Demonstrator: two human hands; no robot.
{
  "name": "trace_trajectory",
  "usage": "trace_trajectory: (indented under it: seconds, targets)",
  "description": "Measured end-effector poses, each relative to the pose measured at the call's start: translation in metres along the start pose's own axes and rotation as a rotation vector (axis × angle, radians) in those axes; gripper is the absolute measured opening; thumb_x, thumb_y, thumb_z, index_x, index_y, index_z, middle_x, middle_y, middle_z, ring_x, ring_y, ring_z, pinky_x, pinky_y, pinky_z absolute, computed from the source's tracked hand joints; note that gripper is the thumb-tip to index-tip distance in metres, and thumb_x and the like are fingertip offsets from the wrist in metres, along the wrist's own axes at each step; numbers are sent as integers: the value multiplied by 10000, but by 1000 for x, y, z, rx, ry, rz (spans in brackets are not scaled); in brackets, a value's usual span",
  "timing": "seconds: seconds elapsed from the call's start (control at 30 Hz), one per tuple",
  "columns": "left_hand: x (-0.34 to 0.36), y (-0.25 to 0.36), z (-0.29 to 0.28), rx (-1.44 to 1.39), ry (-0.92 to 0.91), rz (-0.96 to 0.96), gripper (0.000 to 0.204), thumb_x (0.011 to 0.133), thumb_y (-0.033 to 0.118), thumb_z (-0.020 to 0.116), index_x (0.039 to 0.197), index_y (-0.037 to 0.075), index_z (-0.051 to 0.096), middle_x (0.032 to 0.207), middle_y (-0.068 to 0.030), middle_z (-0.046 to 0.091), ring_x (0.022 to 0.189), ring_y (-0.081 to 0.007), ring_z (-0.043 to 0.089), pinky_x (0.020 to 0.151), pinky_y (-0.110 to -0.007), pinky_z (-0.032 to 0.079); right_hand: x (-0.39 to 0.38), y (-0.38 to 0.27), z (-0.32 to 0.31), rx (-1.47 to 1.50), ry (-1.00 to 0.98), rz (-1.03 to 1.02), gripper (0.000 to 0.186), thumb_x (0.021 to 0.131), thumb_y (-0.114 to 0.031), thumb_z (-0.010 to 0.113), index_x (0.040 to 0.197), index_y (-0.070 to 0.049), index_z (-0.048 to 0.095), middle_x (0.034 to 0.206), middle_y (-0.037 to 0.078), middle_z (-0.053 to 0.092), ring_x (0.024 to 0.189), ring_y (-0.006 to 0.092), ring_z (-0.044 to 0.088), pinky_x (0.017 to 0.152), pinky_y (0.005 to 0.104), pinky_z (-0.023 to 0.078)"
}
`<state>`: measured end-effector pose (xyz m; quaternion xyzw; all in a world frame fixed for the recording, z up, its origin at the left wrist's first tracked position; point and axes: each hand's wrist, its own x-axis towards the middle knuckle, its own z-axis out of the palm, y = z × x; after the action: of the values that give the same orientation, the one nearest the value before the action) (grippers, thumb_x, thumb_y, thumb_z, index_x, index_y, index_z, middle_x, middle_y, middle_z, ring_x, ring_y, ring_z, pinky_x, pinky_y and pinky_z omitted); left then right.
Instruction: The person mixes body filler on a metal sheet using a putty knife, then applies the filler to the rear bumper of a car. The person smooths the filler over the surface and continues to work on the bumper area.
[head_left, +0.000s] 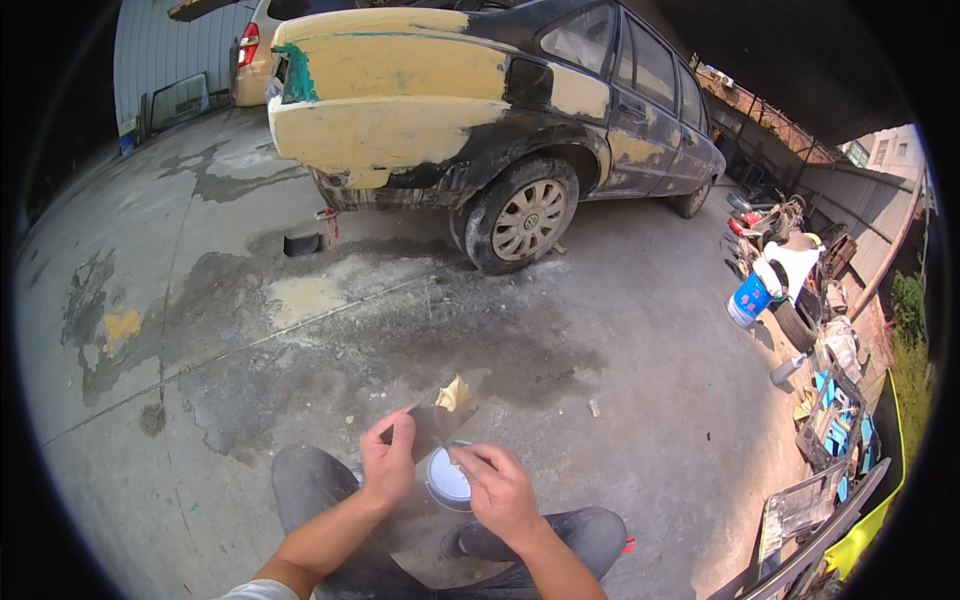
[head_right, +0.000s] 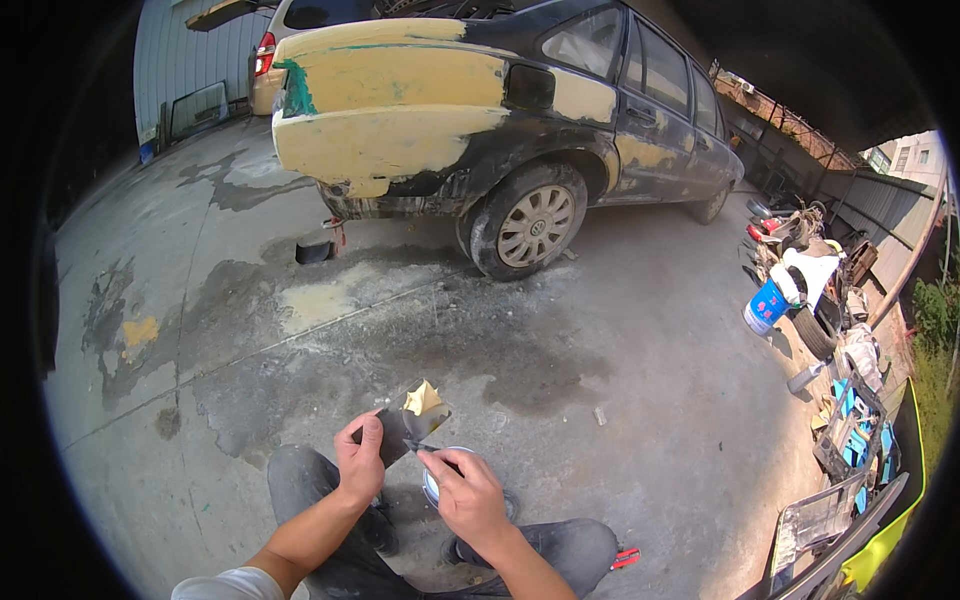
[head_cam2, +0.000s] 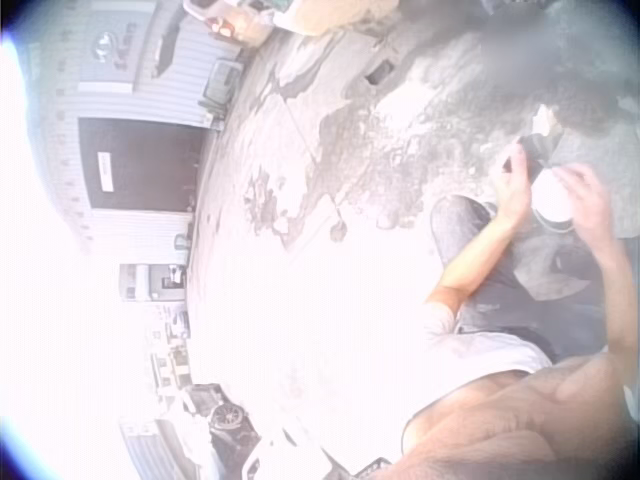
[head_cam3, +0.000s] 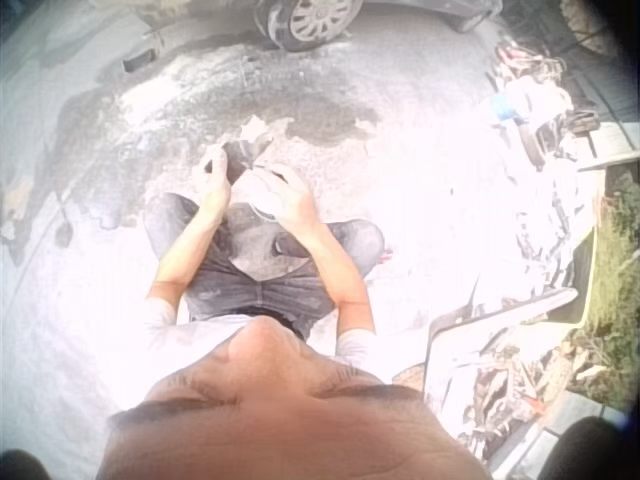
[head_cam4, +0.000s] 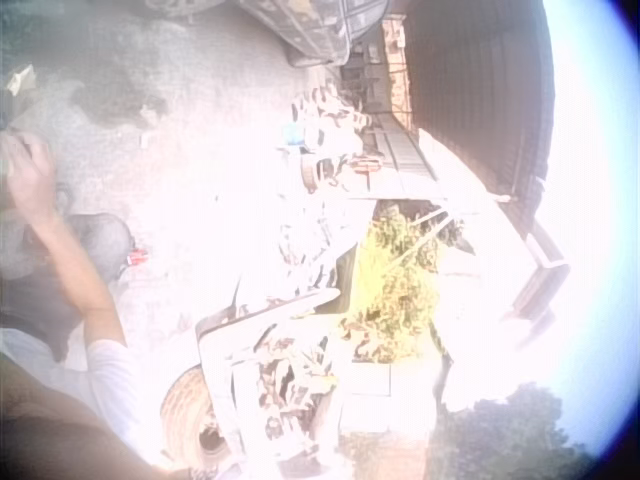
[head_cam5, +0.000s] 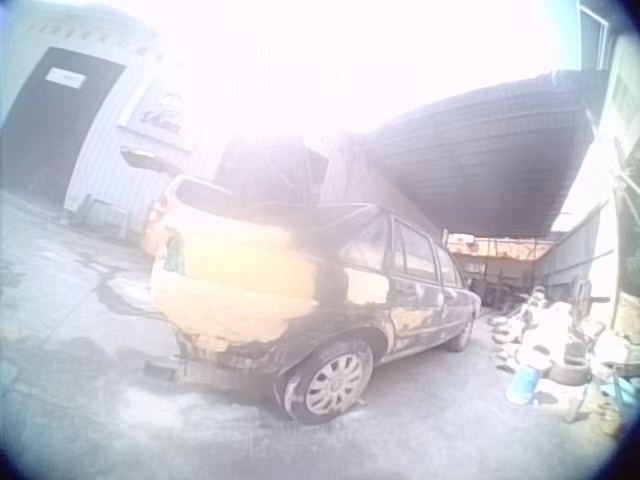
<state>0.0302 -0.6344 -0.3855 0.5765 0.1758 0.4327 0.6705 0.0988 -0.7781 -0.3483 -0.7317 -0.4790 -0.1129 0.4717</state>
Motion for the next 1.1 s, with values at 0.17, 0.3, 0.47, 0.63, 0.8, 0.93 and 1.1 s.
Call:
trace_trajectory:
  seconds: [0.17, 0.3, 0.47, 0.63, 0.8, 0.93, 1.1]
  targets:
    - [-2, -3, -5, -211, 18, -60, 249, 887, 215, 646, 959, -23, 650, 737, 61, 548, 668, -34, 457, 587, -203, 368, 28, 9, -23, 1367, 419, 525, 304, 943, -98, 512, 1228, 4, 534, 1142, 114, 595, 1040, 206, 574, 886, 346, 471]
    - [-9, -9, -2, -332, -9, -312, 227, 871, 223, 666, 901, -1, 648, 726, 60, 555, 653, -34, 464, 583, -210, 382, 21, 13, -14, 1275, 172, 405, 328, 944, -110, 515, 1236, 38, 511, 1154, 112, 589, 1052, 194, 564, 914, 301, 436]
    - [-1, -12, -9, -406, -9, -237, 254, 896, 250, 632, 923, -2, 652, 746, 50, 558, 660, -39, 464, 594, -211, 384, 2, 16, -11, 350, 0, 380, 225, 910, -81, 553, 1103, 7, 628, 1028, 125, 611, 898, 176, 592, 759, 261, 466]
    - [-14, -5, -1, -40, -26, -38, 296, 920, 250, 592, 999, -31, 645, 761, 35, 560, 664, -52, 467, 598, -215, 382, 3, -3, -10, 128, 259, 218, 240, 861, -21, 588, 1094, -26, 643, 969, 122, 614, 831, 220, 601, 712, 288, 483]
    - [-18, 11, 3, 205, -130, 327, 227, 905, 105, 526, 1000, -62, 645, 875, -142, 652, 761, -172, 607, 668, -276, 469, -3, -18, 19, 92, 224, 81, 261, 807, 5, 627, 1062, -35, 660, 963, 116, 621, 852, 247, 605, 756, 320, 485]
    - [-9, 19, -3, 175, -155, 300, 286, 943, 180, 517, 1026, -70, 628, 925, -165, 657, 804, -191, 620, 697, -288, 486, -16, -15, 30, 190, 166, 67, 202, 859, -6, 582, 1050, -4, 649, 979, 138, 623, 860, 241, 618, 755, 313, 491]
    - [-7, 14, -5, -26, 20, 365, 274, 933, 181, 547, 1026, -62, 633, 915, -102, 659, 801, -147, 596, 713, -262, 468, 12, 1, 3, 1084, 347, 497, 272, 906, -90, 567, 1170, -23, 573, 1091, 104, 619, 971, 268, 606, 882, 359, 471]
